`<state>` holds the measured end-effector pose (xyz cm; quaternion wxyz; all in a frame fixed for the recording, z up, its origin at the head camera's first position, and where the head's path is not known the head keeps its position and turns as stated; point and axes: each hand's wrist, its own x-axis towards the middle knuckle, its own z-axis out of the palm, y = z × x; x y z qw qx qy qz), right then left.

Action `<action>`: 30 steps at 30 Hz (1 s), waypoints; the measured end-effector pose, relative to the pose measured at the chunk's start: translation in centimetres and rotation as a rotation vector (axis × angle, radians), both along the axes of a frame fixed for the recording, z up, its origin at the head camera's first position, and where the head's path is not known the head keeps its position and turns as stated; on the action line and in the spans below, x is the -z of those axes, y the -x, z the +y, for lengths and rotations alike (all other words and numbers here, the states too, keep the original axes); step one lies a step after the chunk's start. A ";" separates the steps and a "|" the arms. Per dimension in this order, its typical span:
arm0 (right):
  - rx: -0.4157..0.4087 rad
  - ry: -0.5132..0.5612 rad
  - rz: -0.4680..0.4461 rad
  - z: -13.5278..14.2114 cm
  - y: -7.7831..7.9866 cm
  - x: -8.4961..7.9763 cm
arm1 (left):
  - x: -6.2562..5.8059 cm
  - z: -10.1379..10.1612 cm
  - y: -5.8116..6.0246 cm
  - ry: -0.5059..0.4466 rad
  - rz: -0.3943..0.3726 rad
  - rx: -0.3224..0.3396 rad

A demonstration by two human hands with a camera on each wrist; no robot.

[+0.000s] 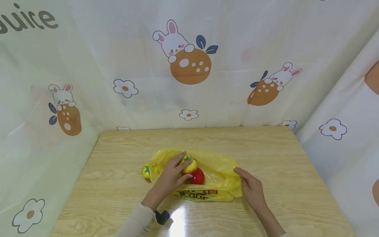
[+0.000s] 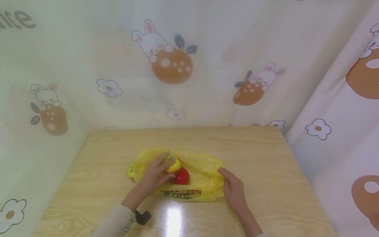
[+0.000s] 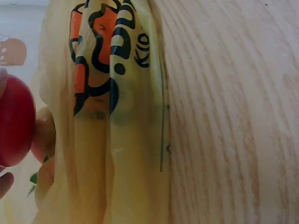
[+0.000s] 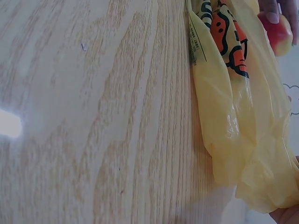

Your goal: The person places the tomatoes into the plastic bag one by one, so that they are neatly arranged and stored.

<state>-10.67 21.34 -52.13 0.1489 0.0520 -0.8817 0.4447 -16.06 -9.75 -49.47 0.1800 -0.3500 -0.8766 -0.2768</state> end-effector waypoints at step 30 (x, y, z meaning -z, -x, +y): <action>-0.003 0.006 -0.012 0.0 -0.4 -0.3 | 0.3 -3.8 0.7 -0.253 0.349 -0.316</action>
